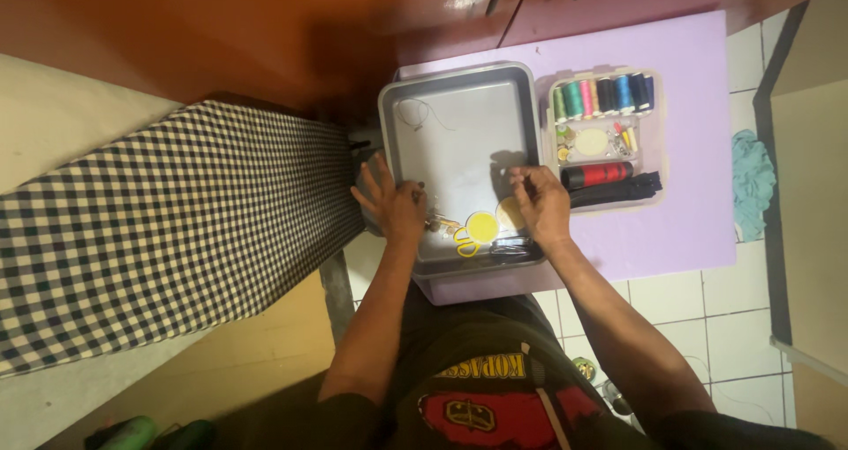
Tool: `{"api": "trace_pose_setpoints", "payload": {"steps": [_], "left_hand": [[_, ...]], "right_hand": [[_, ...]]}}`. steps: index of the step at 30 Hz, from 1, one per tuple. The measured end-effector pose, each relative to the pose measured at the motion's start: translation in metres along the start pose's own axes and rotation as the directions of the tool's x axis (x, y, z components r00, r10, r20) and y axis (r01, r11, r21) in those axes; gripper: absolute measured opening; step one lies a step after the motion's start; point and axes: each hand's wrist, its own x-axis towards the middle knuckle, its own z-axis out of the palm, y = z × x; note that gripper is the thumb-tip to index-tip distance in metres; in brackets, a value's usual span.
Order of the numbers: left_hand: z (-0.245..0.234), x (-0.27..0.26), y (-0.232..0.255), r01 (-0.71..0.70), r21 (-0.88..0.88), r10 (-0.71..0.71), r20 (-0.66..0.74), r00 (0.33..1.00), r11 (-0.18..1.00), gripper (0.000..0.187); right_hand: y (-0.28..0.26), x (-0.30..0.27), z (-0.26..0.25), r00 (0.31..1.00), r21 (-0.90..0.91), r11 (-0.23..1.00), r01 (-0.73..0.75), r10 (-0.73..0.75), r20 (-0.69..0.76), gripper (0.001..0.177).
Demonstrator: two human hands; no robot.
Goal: The person organizes sewing supplies by moving small items within a metal tray and sorting thread spools into a plastic container.
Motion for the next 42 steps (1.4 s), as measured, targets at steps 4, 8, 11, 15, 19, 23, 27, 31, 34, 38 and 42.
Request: {"api": "trace_pose_setpoints", "payload": {"steps": [4, 8, 11, 15, 19, 23, 27, 31, 34, 38, 42], "left_hand": [[0.000, 0.002, 0.005, 0.111, 0.000, -0.110, 0.073, 0.991, 0.994, 0.010], [-0.008, -0.002, 0.007, -0.061, -0.185, 0.039, -0.120, 0.992, 0.981, 0.012], [-0.014, -0.004, 0.020, -0.154, -0.314, 0.100, -0.179, 0.979, 0.937, 0.013], [-0.022, -0.004, 0.039, -0.237, -0.359, 0.183, -0.180, 0.967, 0.903, 0.011], [-0.020, -0.006, 0.049, -0.246, -0.411, 0.208, -0.137, 0.969, 0.878, 0.011], [-0.007, -0.003, 0.050, -0.256, -0.447, 0.231, -0.109, 0.967, 0.857, 0.013], [-0.005, 0.002, 0.030, -0.230, -0.344, 0.204, -0.111, 0.973, 0.910, 0.018], [-0.011, 0.013, 0.008, -0.212, -0.109, 0.191, -0.170, 0.967, 0.971, 0.015], [-0.013, 0.012, 0.000, -0.204, -0.018, 0.199, -0.143, 0.969, 0.979, 0.015], [-0.011, 0.013, -0.003, -0.212, 0.032, 0.214, -0.124, 0.969, 0.977, 0.021], [-0.008, 0.013, -0.001, -0.166, 0.003, 0.166, -0.088, 0.982, 0.986, 0.019]], "right_hand": [[-0.001, -0.005, 0.006, 0.996, 0.032, 0.999, -0.005, 0.002, 0.090, 0.013], [-0.016, -0.002, 0.013, 0.970, -0.005, 0.998, -0.067, 0.067, 0.232, 0.026], [-0.026, 0.002, 0.020, 0.944, 0.018, 0.996, -0.084, 0.073, 0.323, 0.025], [-0.025, 0.010, 0.030, 0.943, 0.188, 0.982, 0.026, -0.086, 0.321, 0.029], [-0.015, 0.011, 0.029, 0.935, 0.228, 0.967, -0.112, 0.025, 0.353, 0.020], [-0.006, 0.009, 0.019, 0.931, 0.174, 0.969, -0.174, 0.104, 0.350, 0.019], [0.020, 0.026, -0.014, 0.997, 0.163, 0.985, -0.057, 0.046, 0.070, 0.017], [0.063, 0.049, -0.051, 0.942, 0.016, 0.945, -0.328, 0.328, -0.067, 0.022], [0.090, 0.064, -0.060, 0.982, -0.173, 0.967, -0.186, 0.190, 0.006, 0.021], [0.102, 0.077, -0.052, 0.985, -0.441, 0.888, -0.130, 0.167, 0.045, 0.021], [0.097, 0.081, -0.047, 0.982, -0.444, 0.887, -0.124, 0.175, 0.076, 0.018]]}}
